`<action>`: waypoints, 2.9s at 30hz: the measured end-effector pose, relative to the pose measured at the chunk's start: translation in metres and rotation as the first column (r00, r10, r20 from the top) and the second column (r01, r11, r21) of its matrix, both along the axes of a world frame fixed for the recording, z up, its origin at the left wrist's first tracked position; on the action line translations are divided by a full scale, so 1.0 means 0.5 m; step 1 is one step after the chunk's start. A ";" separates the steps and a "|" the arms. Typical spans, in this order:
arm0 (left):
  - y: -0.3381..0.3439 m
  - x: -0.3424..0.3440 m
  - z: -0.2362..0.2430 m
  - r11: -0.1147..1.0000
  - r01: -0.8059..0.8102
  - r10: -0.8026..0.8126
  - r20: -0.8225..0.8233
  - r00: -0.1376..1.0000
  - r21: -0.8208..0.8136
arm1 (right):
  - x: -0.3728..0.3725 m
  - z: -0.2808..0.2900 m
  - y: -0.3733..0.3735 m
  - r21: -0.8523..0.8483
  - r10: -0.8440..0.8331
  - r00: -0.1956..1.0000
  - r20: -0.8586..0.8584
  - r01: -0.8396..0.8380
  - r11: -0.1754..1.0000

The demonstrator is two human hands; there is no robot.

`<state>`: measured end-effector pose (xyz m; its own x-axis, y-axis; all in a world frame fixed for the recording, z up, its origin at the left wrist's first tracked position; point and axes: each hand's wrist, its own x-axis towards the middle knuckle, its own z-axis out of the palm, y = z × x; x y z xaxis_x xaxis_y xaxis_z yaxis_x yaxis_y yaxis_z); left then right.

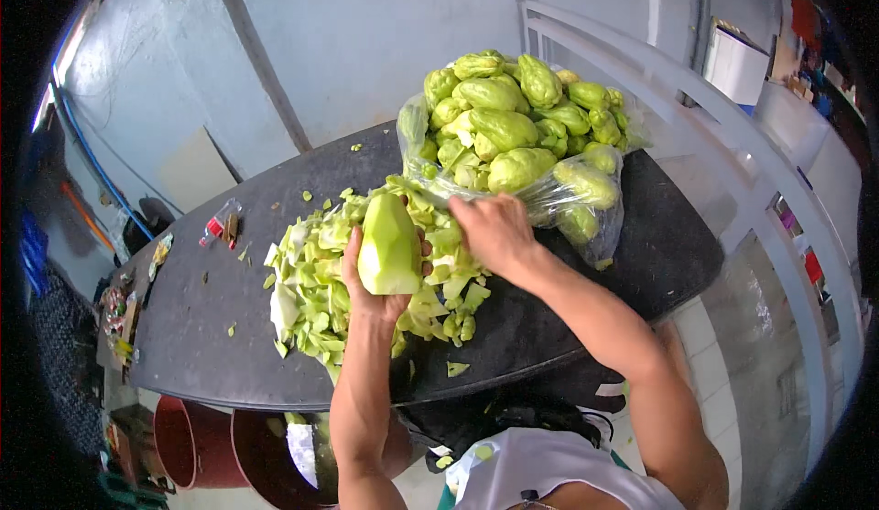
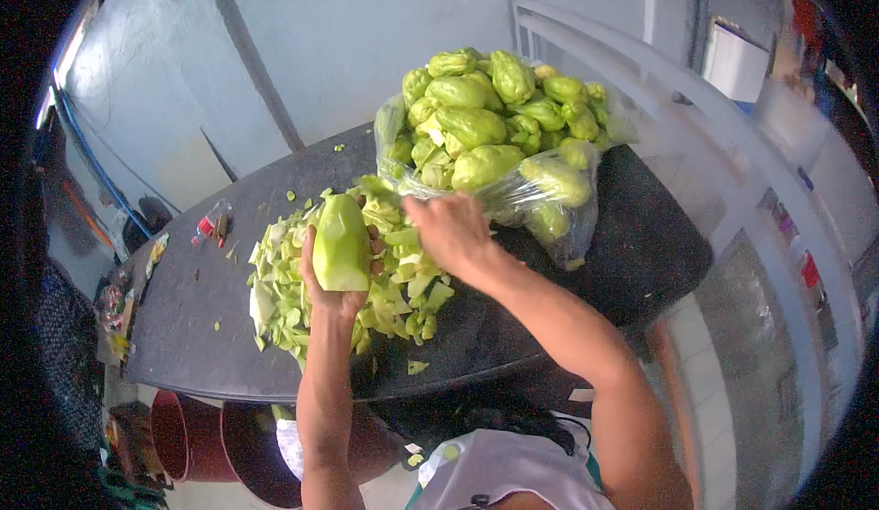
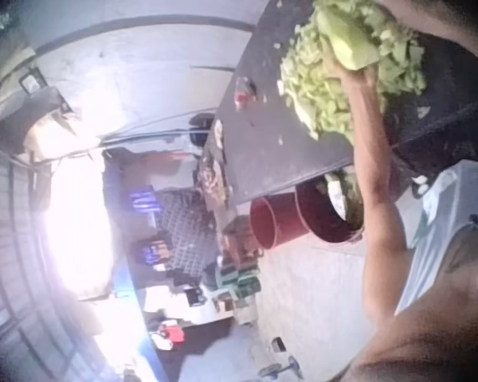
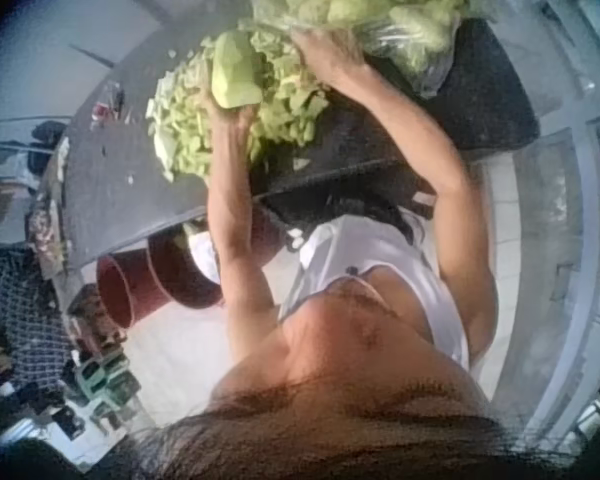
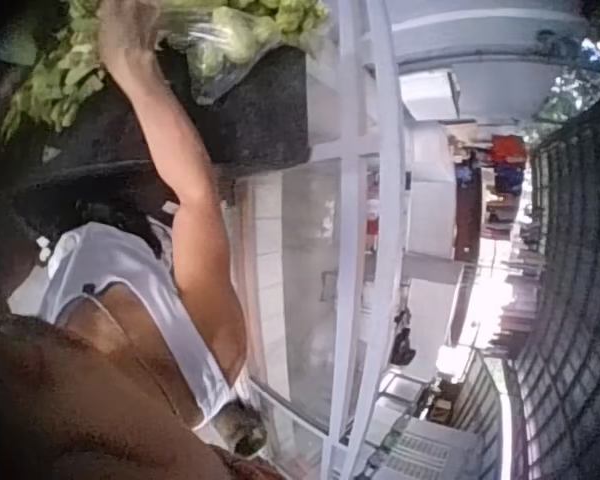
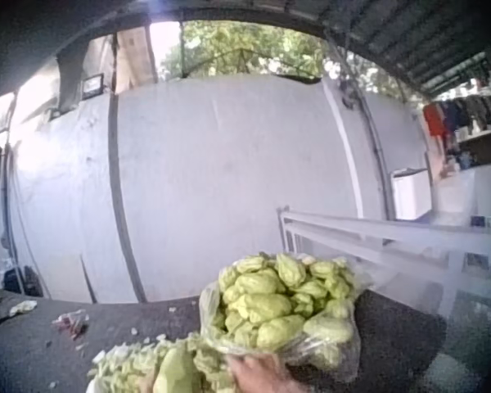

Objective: The person peels and slices several green chayote vegetables using a large kitchen knife on a black table, removing the skin and cutting the flesh into pieces.

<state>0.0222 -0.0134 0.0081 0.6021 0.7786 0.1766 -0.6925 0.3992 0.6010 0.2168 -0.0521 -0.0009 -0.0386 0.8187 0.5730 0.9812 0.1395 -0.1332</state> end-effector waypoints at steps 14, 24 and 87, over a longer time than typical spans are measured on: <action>0.017 -0.010 0.003 0.933 -0.310 0.325 0.062 0.944 -0.181 | -0.083 0.018 -0.062 0.522 0.132 0.920 0.370 -0.323 0.789; 0.029 -0.007 0.002 0.904 -0.395 0.398 -0.018 0.917 -0.163 | -0.050 0.001 -0.022 0.447 0.101 0.952 0.288 -0.227 0.866; 0.023 0.004 -0.004 0.871 -0.413 0.434 0.022 0.901 -0.265 | -0.070 0.006 -0.047 0.521 0.215 0.925 0.313 -0.356 0.775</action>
<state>0.0240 -0.0019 0.0061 0.1967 0.9802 -0.0225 -0.8692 0.1850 0.4585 0.1816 -0.0755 0.0022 -0.4020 0.2863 0.8697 0.8756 0.3981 0.2737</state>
